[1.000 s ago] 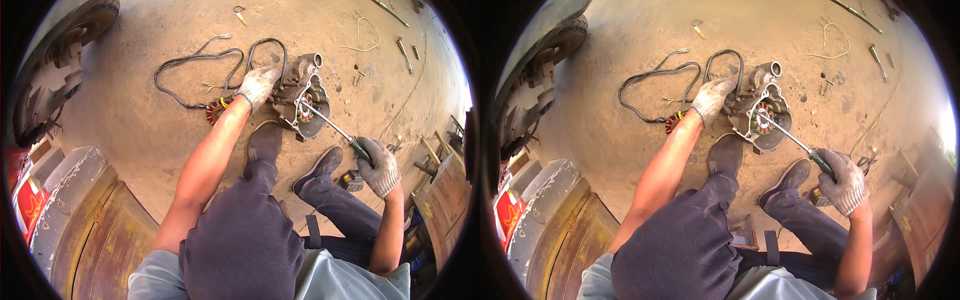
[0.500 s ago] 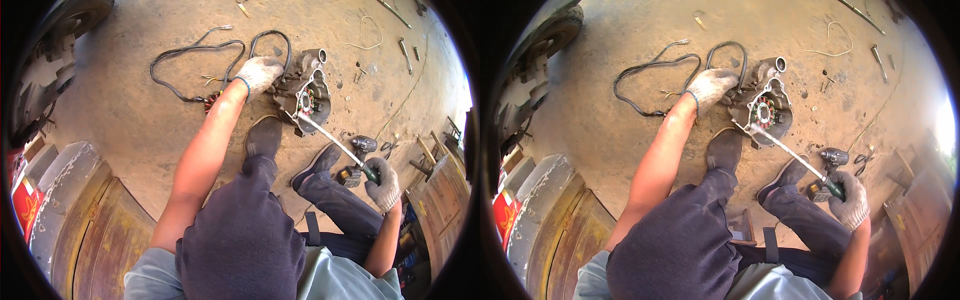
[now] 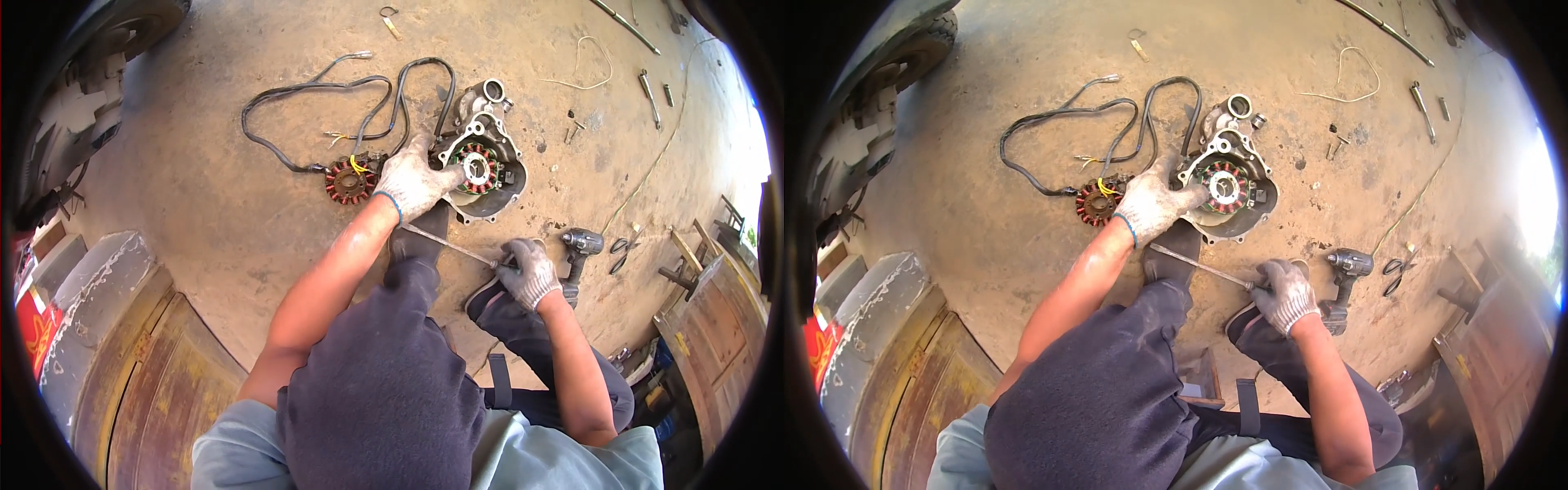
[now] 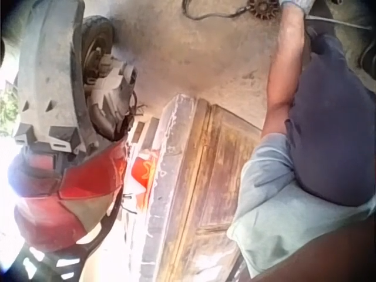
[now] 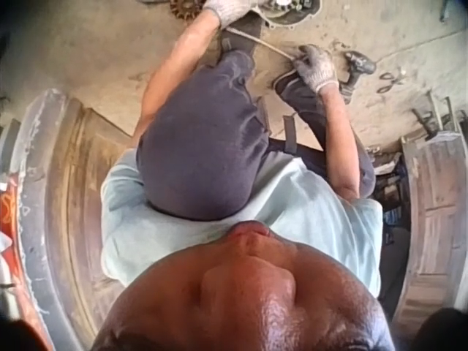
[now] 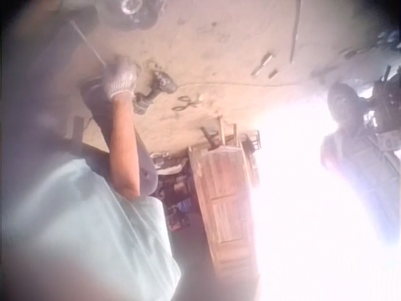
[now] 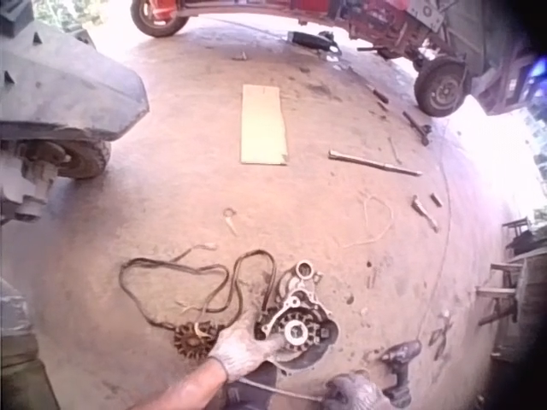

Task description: The person uses a screwdriver and an impact driver to disassemble and assemble components within a motorcycle engine casing while wearing gloves.

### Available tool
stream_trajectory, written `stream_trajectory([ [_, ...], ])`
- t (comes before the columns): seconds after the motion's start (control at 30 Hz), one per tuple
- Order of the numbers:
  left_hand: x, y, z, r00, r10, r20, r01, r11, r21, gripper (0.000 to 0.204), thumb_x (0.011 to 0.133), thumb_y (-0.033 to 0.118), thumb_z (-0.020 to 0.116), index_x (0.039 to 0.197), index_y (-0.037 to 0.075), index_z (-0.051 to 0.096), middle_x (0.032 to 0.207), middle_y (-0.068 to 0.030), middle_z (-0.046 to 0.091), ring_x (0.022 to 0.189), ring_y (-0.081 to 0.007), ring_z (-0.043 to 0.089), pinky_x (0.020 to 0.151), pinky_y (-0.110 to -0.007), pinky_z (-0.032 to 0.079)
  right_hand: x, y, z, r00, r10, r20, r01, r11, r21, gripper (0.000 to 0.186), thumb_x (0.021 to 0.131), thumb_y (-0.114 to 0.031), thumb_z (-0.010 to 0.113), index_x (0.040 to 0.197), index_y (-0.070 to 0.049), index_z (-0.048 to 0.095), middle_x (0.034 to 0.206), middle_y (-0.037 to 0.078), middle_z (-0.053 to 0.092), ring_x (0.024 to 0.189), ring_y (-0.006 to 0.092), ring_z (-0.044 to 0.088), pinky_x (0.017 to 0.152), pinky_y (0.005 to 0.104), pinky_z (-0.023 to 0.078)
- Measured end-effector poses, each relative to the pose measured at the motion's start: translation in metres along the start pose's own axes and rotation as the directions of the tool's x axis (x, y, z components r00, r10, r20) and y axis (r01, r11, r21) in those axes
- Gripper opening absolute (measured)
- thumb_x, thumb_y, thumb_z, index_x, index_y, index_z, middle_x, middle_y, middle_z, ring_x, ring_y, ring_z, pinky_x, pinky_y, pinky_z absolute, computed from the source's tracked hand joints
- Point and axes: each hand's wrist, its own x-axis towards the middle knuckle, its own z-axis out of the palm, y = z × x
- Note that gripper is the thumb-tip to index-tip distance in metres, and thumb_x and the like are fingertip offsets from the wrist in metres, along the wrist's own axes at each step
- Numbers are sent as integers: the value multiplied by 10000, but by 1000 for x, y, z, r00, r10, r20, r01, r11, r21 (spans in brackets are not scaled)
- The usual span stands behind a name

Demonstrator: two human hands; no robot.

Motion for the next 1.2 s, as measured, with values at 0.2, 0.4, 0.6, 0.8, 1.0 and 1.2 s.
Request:
stream_trajectory([
  [0.2,-25,4,39,968,143,-205,-111,981,159,808,844,450,830,1440,-42,596,1336,-309,668,1266,-461,638,1096,-523,503,58,-80,-78,863,117,-491,92,920,381,314,968,-269,722,1130,-2,751,1041,208,752,930,370,736,826,433,581],
  [0.4,-30,-7,45,926,354,-132,-338,933,127,656,958,340,718,1513,35,548,1371,-268,642,1298,-453,600,1109,-530,481,114,-93,-64,897,389,-209,-246,833,496,540,944,-497,724,1025,37,700,912,259,728,893,387,720,822,442,558],
  [0.6,-3,-17,5,972,195,129,-17,608,-794,381,997,150,695,1359,35,699,1347,-153,726,1231,-246,695,1028,-388,564,95,-62,-68,932,334,-140,-34,466,884,326,1018,-266,667,1161,23,715,1012,100,778,880,163,690,801,340,560],
  [0.8,63,25,-6,442,889,-120,-706,427,566,509,928,188,767,1428,171,676,1441,-150,655,1294,-374,644,1083,-470,556,64,0,-79,941,320,-109,-41,430,902,344,994,-175,645,1276,9,712,1098,51,759,986,123,676,899,302,542],
  [1.0,96,65,-1,501,811,303,-815,324,480,384,920,187,734,1303,172,712,1254,-111,665,1225,-375,627,1043,-494,527,76,-6,-99,927,376,-20,-125,359,925,298,959,-204,616,1154,-20,747,964,33,730,808,105,679,628,284,548],
  [1.2,109,54,-7,392,876,282,-874,259,411,315,895,264,779,1197,179,753,1148,-97,685,1092,-349,660,963,-476,547,92,16,-97,933,337,-130,-9,383,924,327,939,-211,612,1139,5,755,946,60,755,762,127,713,612,282,557],
])
